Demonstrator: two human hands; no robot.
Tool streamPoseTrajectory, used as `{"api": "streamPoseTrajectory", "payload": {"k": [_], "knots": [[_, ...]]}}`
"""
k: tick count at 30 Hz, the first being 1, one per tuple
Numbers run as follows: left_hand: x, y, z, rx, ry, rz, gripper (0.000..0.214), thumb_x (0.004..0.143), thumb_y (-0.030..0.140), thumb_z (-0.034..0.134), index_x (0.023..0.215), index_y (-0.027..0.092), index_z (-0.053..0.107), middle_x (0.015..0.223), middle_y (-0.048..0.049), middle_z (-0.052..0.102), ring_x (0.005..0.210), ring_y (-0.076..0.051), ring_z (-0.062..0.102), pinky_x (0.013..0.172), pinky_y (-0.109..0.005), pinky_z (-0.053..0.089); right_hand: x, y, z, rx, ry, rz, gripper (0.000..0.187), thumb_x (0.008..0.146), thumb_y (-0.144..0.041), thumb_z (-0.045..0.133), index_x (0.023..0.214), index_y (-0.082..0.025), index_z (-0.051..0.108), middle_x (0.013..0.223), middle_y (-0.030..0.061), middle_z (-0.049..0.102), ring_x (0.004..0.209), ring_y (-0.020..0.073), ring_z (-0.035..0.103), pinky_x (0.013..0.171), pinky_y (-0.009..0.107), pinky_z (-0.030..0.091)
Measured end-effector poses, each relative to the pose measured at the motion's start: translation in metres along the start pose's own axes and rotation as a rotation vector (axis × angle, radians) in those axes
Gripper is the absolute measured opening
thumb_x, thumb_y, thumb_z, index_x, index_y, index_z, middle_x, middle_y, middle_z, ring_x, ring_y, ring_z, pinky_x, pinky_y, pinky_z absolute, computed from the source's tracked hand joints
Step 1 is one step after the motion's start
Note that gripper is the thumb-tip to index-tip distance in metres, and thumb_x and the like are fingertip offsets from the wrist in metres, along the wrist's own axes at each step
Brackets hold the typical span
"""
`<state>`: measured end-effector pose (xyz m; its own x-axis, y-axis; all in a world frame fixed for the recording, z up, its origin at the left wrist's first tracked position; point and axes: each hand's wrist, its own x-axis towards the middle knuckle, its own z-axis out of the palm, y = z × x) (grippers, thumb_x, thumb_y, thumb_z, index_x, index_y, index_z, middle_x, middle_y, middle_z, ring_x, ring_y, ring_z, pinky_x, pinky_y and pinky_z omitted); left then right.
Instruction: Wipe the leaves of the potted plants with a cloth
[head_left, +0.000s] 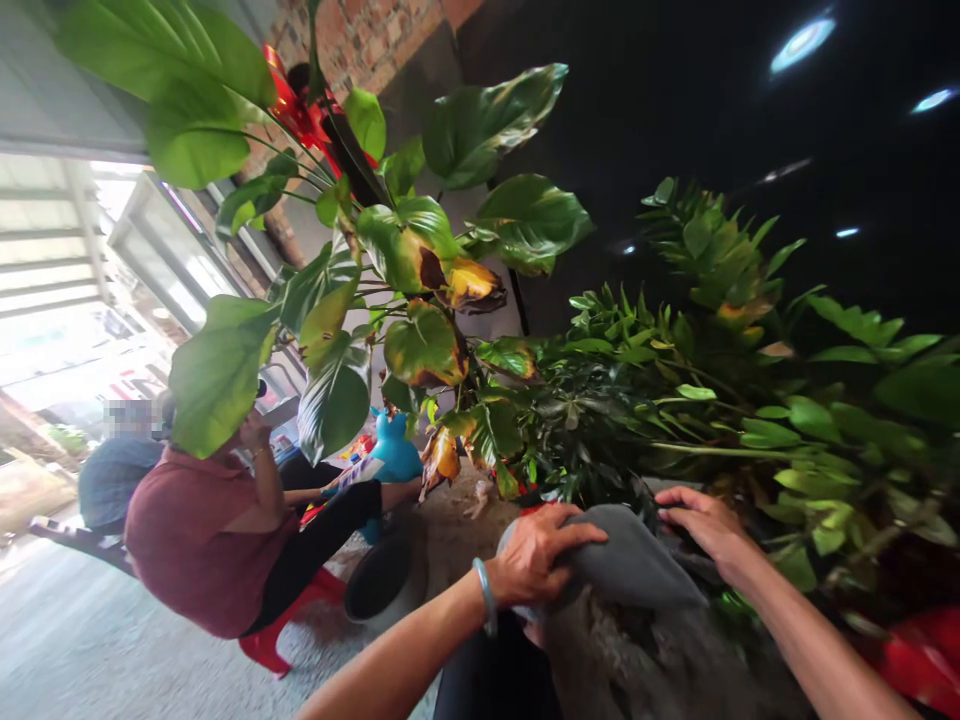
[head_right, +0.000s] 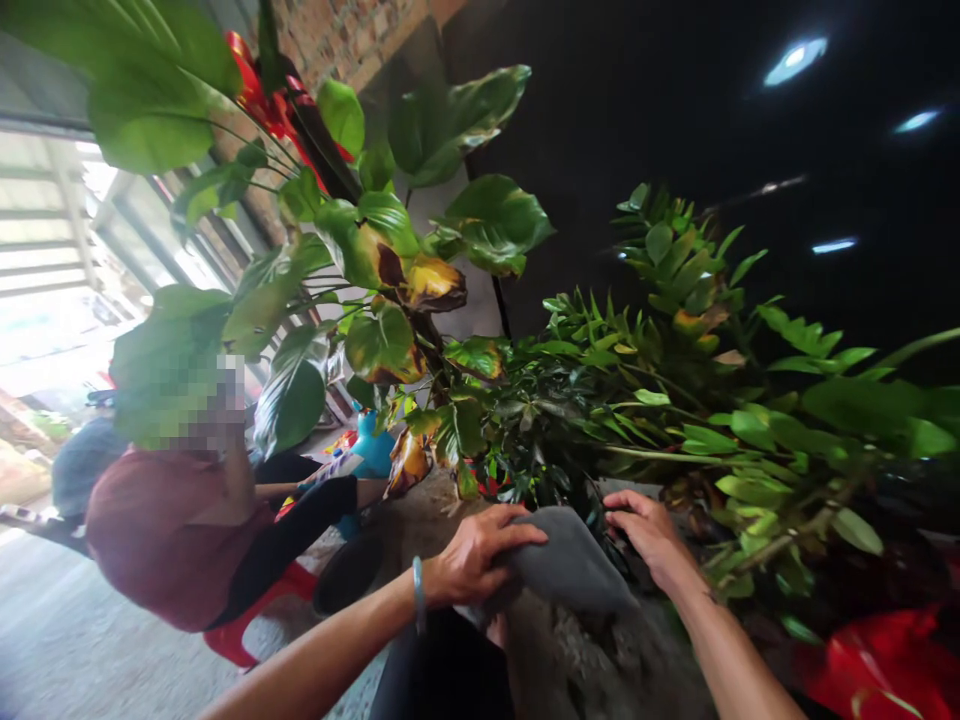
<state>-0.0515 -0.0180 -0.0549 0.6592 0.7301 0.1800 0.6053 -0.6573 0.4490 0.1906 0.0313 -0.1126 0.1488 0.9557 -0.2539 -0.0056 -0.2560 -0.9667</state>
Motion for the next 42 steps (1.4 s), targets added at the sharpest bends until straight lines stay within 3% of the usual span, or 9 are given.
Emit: {"api": "streamPoseTrajectory", "payload": {"k": [6,8,14,16,24,31,33,39,42], "knots": [[0.062,0.002,-0.056,-0.09,0.851,-0.107,0.048,0.073,0.012,0.055,0.12,0.02,0.059,0.121,-0.009,0.06,0.117,-0.023,0.053,0.106,-0.039,0.038,-0.003,0.006,0.007,0.116,-0.007,0.087,0.013,0.045,-0.025,0.059,0.058,-0.023,0.06,0.042,-0.0029,0.056,0.046,0.0173,0.056,0.04,0.024,0.035],[0.075,-0.001,-0.051,-0.127,0.938,-0.184,0.048,0.074,0.014,0.056,0.121,0.018,0.059,0.121,-0.0099,0.059,0.115,-0.023,0.054,0.105,-0.04,0.039,-0.001,0.007,0.008,0.118,0.001,0.102,0.014,0.044,-0.025,0.059,0.059,-0.023,0.061,0.044,-0.0023,0.058,0.047,0.0176,0.057,0.04,0.025,0.036],[0.028,-0.001,0.008,-0.164,0.047,-0.112,0.053,0.062,0.01,0.061,0.113,0.024,0.066,0.112,-0.006,0.067,0.103,-0.024,0.062,0.092,-0.035,0.048,0.006,0.009,-0.002,0.092,0.017,0.063,0.004,0.045,-0.02,0.056,0.046,-0.024,0.057,0.041,-0.0027,0.056,0.047,0.0176,0.055,0.045,0.026,0.04],[0.017,0.002,0.002,-0.171,0.058,-0.131,0.054,0.064,0.01,0.059,0.115,0.025,0.065,0.112,-0.0055,0.067,0.103,-0.023,0.062,0.093,-0.035,0.048,0.005,0.009,-0.003,0.102,-0.006,0.056,0.003,0.044,-0.02,0.056,0.044,-0.023,0.055,0.039,-0.0037,0.054,0.045,0.0158,0.052,0.042,0.025,0.037],[0.066,0.004,-0.054,-0.16,0.809,-0.158,0.047,0.073,0.018,0.06,0.12,0.018,0.06,0.121,-0.0094,0.061,0.114,-0.024,0.055,0.103,-0.038,0.04,0.002,0.008,0.003,0.205,-0.019,0.145,0.015,0.047,-0.023,0.062,0.062,-0.023,0.062,0.046,-0.001,0.059,0.047,0.0174,0.056,0.041,0.025,0.036],[-0.008,-0.013,0.008,0.031,-0.144,-0.211,0.057,0.066,0.017,0.058,0.122,0.025,0.061,0.121,-0.008,0.062,0.108,-0.027,0.06,0.093,-0.039,0.047,0.005,0.016,0.0,0.086,0.002,0.047,0.012,0.049,-0.023,0.058,0.06,-0.024,0.062,0.045,-0.0018,0.059,0.047,0.0178,0.057,0.043,0.026,0.038],[-0.02,-0.009,-0.001,0.03,-0.188,-0.154,0.058,0.066,0.017,0.058,0.123,0.028,0.06,0.126,-0.0067,0.06,0.111,-0.025,0.059,0.095,-0.038,0.046,0.002,0.013,-0.001,0.053,0.013,0.036,0.012,0.049,-0.023,0.056,0.059,-0.024,0.062,0.043,-0.0023,0.058,0.045,0.0169,0.056,0.042,0.025,0.038],[0.021,-0.007,-0.059,-0.138,0.675,-0.258,0.048,0.069,0.014,0.059,0.117,0.019,0.063,0.119,-0.0089,0.065,0.113,-0.023,0.057,0.103,-0.039,0.041,-0.002,0.005,0.004,0.082,0.018,0.098,0.01,0.051,-0.023,0.058,0.06,-0.023,0.063,0.041,-0.0024,0.058,0.042,0.0164,0.054,0.039,0.025,0.035],[0.032,-0.01,-0.047,-0.321,0.842,-0.524,0.048,0.066,0.014,0.063,0.114,0.016,0.064,0.114,-0.0085,0.067,0.108,-0.023,0.06,0.101,-0.041,0.042,0.001,0.008,0.005,0.057,0.006,0.088,0.008,0.051,-0.022,0.06,0.058,-0.023,0.064,0.041,-0.002,0.059,0.044,0.0178,0.057,0.04,0.026,0.037]]}}
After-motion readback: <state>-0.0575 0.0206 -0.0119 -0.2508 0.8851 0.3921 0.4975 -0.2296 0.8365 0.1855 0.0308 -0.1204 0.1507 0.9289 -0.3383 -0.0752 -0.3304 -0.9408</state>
